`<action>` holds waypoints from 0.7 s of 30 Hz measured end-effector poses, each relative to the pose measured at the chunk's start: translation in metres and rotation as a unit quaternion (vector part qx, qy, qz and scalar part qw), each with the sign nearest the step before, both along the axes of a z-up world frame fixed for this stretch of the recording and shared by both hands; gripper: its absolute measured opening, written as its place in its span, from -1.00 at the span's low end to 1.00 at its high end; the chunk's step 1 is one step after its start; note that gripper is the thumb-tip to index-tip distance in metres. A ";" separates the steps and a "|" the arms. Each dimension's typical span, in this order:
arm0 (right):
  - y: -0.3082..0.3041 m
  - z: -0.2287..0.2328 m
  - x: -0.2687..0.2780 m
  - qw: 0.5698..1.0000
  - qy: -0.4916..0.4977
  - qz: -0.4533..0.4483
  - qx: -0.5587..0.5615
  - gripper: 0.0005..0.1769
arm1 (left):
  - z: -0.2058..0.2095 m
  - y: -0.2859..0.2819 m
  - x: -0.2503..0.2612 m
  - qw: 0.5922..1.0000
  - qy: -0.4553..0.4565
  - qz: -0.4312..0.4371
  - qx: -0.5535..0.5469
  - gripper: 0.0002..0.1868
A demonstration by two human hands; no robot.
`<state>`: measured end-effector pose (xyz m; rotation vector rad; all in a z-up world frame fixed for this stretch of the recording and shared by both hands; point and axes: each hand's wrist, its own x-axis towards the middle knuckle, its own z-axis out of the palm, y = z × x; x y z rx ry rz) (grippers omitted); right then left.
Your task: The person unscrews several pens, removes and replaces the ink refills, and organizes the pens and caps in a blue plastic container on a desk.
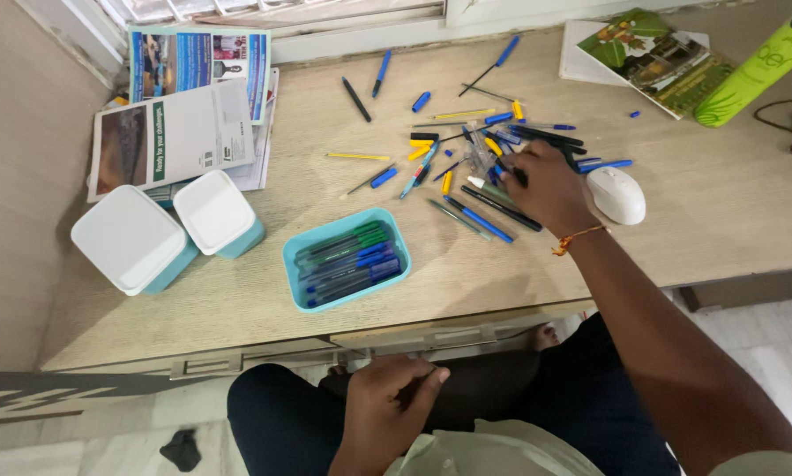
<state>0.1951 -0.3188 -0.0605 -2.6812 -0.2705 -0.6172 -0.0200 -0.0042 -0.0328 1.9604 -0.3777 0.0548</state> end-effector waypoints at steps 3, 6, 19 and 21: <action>0.008 0.002 0.011 0.999 0.017 0.000 -0.038 -0.64 | 0.002 0.000 -0.001 1.000 -0.010 -0.003 -0.010 -0.86; 0.015 0.002 0.025 0.996 0.035 -0.023 -0.080 -0.65 | 0.003 0.002 -0.001 1.000 0.001 0.005 0.000 -0.86; 0.018 -0.001 0.049 0.990 -0.007 0.138 -0.026 -0.41 | 0.000 0.007 -0.002 0.999 -0.032 -0.019 -0.017 -0.89; 0.022 0.000 0.053 0.992 0.044 0.108 -0.049 -0.44 | 0.001 0.008 -0.003 1.000 -0.005 -0.018 -0.020 -0.89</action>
